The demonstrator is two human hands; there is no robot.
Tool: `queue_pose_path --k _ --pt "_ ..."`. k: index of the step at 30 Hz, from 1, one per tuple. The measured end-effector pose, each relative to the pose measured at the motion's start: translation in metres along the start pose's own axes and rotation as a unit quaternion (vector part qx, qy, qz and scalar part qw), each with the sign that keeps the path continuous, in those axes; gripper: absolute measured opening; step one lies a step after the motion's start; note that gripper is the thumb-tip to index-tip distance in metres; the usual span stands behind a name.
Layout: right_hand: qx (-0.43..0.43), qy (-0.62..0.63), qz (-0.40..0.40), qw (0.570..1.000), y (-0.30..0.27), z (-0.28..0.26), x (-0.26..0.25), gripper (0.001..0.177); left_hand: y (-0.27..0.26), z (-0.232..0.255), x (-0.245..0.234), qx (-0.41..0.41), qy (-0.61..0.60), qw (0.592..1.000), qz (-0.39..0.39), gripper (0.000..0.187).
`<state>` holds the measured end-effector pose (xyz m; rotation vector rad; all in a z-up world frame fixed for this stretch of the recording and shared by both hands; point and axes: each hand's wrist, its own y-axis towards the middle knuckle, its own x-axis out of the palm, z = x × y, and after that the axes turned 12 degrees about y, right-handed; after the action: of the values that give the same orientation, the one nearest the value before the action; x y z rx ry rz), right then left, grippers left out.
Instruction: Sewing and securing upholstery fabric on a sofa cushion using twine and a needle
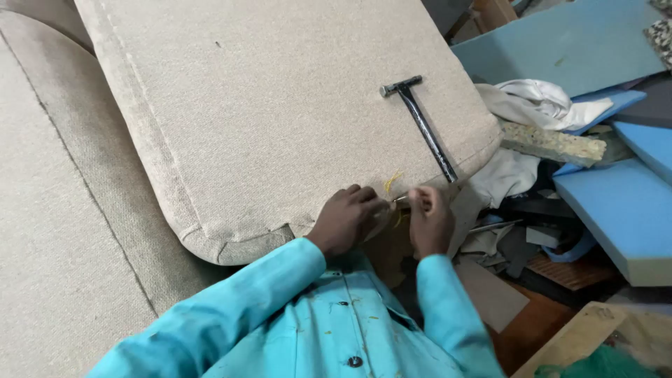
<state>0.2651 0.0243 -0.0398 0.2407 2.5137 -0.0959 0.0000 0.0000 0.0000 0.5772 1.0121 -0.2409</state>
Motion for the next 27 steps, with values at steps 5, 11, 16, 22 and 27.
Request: queue_pose_path --k 5,11,16,22,27 --pt "-0.138 0.006 0.060 0.989 -0.069 -0.036 0.018 0.032 0.011 -0.015 0.016 0.031 -0.012 0.999 -0.003 0.018" --pt "-0.254 -0.032 -0.060 0.965 -0.101 -0.070 0.017 0.043 0.016 -0.036 0.003 -0.002 -0.052 0.992 -0.114 0.018" --pt "-0.243 0.008 -0.122 0.962 -0.114 -0.097 -0.002 0.044 0.012 -0.014 -0.049 -0.025 -0.103 0.979 -0.176 0.024" --pt "-0.155 0.200 -0.091 0.963 -0.127 -0.104 -0.026 0.032 0.001 0.020 -0.053 -0.194 -0.502 0.836 -0.111 0.023" --pt "-0.029 0.421 0.050 0.905 -0.111 -0.108 -0.081 0.031 0.006 0.060 -0.041 0.049 -0.412 0.908 -0.046 0.049"
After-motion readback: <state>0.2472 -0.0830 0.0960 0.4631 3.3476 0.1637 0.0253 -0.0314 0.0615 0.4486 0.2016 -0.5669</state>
